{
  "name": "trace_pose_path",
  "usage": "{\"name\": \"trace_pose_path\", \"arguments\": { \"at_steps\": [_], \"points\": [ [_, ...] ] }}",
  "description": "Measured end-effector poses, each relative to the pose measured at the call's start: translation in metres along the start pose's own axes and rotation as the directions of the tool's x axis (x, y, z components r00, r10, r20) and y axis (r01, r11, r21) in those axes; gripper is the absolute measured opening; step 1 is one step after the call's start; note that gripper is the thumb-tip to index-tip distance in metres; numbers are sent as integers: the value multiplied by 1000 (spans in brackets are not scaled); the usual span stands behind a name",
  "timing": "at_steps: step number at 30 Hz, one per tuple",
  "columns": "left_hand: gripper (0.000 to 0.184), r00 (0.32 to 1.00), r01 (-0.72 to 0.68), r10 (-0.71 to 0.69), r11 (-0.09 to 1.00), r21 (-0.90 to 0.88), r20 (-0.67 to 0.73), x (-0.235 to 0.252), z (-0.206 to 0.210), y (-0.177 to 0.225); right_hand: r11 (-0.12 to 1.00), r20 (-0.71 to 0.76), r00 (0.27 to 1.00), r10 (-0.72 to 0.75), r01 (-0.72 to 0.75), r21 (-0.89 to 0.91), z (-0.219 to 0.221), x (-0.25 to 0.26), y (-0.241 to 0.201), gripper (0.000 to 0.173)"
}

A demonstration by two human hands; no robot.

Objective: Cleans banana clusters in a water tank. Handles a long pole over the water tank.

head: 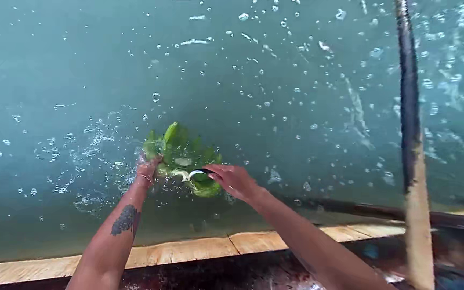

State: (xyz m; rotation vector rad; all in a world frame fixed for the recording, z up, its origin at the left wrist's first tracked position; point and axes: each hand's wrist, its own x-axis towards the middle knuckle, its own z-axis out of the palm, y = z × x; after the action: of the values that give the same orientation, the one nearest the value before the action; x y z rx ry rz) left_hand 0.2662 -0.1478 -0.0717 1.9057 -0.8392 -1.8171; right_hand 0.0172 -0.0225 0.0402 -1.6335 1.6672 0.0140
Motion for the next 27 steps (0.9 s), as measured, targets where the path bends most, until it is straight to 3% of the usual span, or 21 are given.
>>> {"name": "trace_pose_path", "arguments": {
  "at_steps": [6, 9, 10, 12, 14, 16, 19, 21, 23, 25, 27],
  "points": [
    [81, 981, -146, 119, 974, 173, 154, 2, 4, 63, 899, -41, 926, -375, 353, -260, -10, 60, -6, 31],
    [79, 976, -172, 133, 955, 242, 170, 2, 2, 77, 855, -95, 885, -456, 406, -323, -3, 60, -12, 43],
    [79, 975, -180, 139, 953, 244, 174, 1, 1, 80, 885, -101, 913, -395, 349, -307, 3, 53, -17, 44],
    [78, 972, -206, 168, 946, 251, 163, -2, 2, 81, 970, 3, 994, -108, 107, -220, 10, 33, -38, 40],
    [81, 970, -224, 190, 940, 257, 151, -4, 4, 78, 980, 165, 976, 143, -116, -163, 7, 23, -60, 41],
    [82, 968, -234, 201, 938, 255, 148, -5, 7, 73, 973, 233, 948, 217, -190, -131, 9, 22, -64, 40],
    [82, 972, -231, 209, 938, 259, 111, 9, 1, 68, 988, 412, 903, 125, -150, 30, 9, -8, -52, 37],
    [82, 976, -213, 194, 947, 239, 99, 21, -17, 68, 952, 284, 948, 144, -211, 221, -4, -58, -25, 38],
    [80, 980, -198, 187, 961, 195, 70, 25, -39, 80, 895, -29, 936, 352, -327, 304, -37, -119, 28, 44],
    [77, 978, -201, 207, 957, 208, -4, 25, -71, 97, 828, -283, 784, 553, -479, 292, -63, -200, 89, 53],
    [76, 956, -215, 250, 952, 220, -150, 30, -109, 111, 675, -332, 588, 738, -649, 350, -69, -295, 128, 55]
  ]
}}
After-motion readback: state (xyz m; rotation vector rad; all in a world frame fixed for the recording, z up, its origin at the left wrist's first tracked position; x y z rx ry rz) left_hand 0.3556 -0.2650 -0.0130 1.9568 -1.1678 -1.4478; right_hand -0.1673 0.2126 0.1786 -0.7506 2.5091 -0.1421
